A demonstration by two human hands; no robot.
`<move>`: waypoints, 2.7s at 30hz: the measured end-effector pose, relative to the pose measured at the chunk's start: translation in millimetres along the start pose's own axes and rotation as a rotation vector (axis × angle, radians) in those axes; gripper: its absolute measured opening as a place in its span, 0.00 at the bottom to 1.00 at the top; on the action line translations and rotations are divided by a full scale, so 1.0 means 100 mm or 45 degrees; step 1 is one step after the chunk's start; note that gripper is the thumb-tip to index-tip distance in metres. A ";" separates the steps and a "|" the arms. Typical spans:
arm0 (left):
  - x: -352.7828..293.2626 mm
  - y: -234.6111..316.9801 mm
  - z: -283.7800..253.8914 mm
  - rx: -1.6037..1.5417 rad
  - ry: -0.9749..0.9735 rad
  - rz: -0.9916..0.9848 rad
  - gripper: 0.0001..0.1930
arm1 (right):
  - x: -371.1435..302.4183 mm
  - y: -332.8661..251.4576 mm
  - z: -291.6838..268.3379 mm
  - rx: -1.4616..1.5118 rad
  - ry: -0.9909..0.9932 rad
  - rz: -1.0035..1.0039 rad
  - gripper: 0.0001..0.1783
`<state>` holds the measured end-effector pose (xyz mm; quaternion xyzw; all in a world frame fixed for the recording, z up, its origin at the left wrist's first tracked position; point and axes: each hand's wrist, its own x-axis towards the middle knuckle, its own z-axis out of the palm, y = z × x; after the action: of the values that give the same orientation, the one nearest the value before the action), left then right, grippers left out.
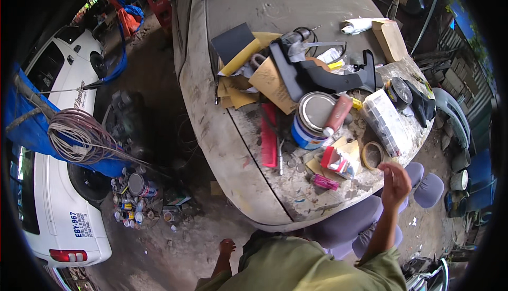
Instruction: Sanding the body of a white van with sandpaper and water.
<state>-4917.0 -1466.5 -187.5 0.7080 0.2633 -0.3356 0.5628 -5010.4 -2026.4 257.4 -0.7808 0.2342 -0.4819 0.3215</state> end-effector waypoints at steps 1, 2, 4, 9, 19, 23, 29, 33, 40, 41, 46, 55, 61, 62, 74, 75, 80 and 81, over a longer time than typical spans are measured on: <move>0.03 -0.05 0.00 -0.001 -0.011 -0.012 0.05 | 0.16 -0.16 0.07 -0.013 -0.117 -0.178 0.05; 0.07 -0.10 0.02 0.047 0.013 -0.045 0.05 | 0.33 -0.32 0.16 -0.023 -0.235 -0.354 0.05; 0.17 -0.16 0.05 0.105 0.016 -0.092 0.06 | 0.66 -0.65 0.40 -0.125 -0.369 -0.582 0.08; 0.29 -0.21 -0.01 -0.083 -0.038 -0.236 0.09 | 1.56 -1.36 1.55 -0.419 -0.936 -1.012 0.12; 0.56 -0.22 -0.22 -0.160 -0.022 -0.212 0.10 | 1.78 -1.44 3.17 -1.031 -1.666 -1.054 0.20; 0.48 -0.35 -0.42 -0.203 0.031 -0.329 0.10 | 1.86 -1.50 3.23 -1.248 -1.748 -0.991 0.14; 0.43 -0.63 -0.63 -0.199 0.107 -0.470 0.05 | 2.12 -1.71 2.79 -1.021 -1.612 -0.908 0.10; 0.46 -0.59 -0.57 -0.194 0.101 -0.492 0.05 | 2.36 -1.57 2.44 -0.940 -1.472 -0.800 0.12; 0.69 -0.47 -0.52 -0.250 -0.014 -0.377 0.08 | 2.55 -1.27 2.17 -0.745 -1.222 -0.771 0.16; 0.71 -0.40 -0.50 -0.228 -0.001 -0.340 0.09 | 2.55 -1.25 2.16 -0.737 -1.200 -0.781 0.18; 0.83 -0.21 -0.46 -0.121 -0.017 -0.258 0.12 | 2.46 -1.30 2.23 -0.732 -1.175 -0.894 0.17; 0.86 -0.42 -0.44 -0.225 -0.003 -0.281 0.11 | 1.82 -1.76 3.07 -0.873 -1.165 -1.119 0.20; 0.68 -0.46 -0.43 -0.297 0.037 -0.384 0.11 | 1.54 -1.57 3.71 -1.130 -1.012 -1.589 0.16; 0.67 -0.50 -0.44 -0.301 0.053 -0.402 0.11 | 1.51 -1.55 3.78 -1.124 -1.062 -1.589 0.15; 0.66 -0.81 -0.49 -0.335 0.107 -0.443 0.11 | 1.32 -1.56 3.90 -1.178 -1.194 -0.946 0.13; 0.66 -0.81 -0.49 -0.289 0.043 -0.414 0.15 | 1.41 -1.53 3.87 -1.054 -1.224 -0.975 0.12; 0.79 -0.72 -0.42 -0.405 0.048 -0.420 0.09 | 1.59 -1.46 3.77 -0.889 -1.251 -0.833 0.10; 0.80 -0.69 -0.41 -0.383 0.051 -0.403 0.09 | 1.60 -1.43 3.78 -0.883 -1.256 -0.809 0.09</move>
<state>-4910.9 -1411.7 -286.4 0.5725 0.4296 -0.3627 0.5968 -4593.2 -1932.0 333.6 -0.9979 -0.0395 -0.0376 -0.0353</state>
